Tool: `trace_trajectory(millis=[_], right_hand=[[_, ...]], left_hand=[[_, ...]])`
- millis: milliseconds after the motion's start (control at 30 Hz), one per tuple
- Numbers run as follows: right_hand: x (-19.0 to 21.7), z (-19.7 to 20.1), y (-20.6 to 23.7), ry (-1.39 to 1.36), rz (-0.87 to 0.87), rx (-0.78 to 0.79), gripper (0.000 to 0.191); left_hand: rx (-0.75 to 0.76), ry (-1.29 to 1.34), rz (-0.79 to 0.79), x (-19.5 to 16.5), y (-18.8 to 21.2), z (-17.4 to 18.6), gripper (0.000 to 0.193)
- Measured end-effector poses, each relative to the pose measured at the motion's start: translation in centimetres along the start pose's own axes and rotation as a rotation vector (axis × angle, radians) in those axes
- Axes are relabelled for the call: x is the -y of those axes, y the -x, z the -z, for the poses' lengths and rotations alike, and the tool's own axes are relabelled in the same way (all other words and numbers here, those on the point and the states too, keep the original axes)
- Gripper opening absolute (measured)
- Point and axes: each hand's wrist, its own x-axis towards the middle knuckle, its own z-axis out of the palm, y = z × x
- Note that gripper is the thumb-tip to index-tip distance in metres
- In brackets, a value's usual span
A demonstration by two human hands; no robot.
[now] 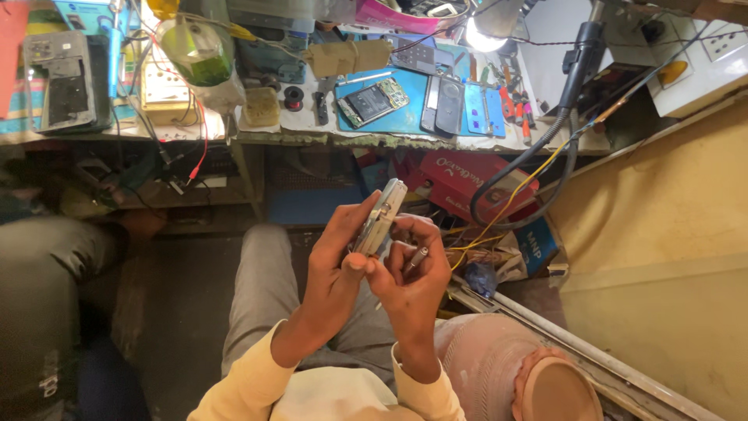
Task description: The person uses a white plastic pry tool and a red screwdriver to open the back cover of a small white electronic device. They remove a yellow battery, place it on the workbench, and continue prying and unscrewing the device casing.
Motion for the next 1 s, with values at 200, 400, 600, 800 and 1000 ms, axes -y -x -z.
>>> trace_trajectory(millis=[200,400,600,800,1000], right_hand=[[-0.9,1.3,-0.1,-0.111,-0.185,0.028,0.047],[-2.3,5.0,5.4,-0.851,-0.824,0.438,0.038],[-1.9,7.0,9.4,-0.204,-0.71,0.752,0.041],[1.1,5.7,6.7,0.543,-0.132,0.37,0.028],[3.9,5.7,4.6,0.752,0.117,0.324,0.03]], left_hand=[[-0.098,0.433,0.271,2.0,0.0,0.8,0.074],[-0.17,0.882,0.407,1.7,-1.6,3.6,0.069],[-0.172,1.174,0.551,0.4,-3.5,4.4,0.066],[-0.095,1.177,0.527,-0.8,-4.1,3.3,0.063],[-0.061,1.071,0.5,-1.9,-4.2,3.1,0.063]])
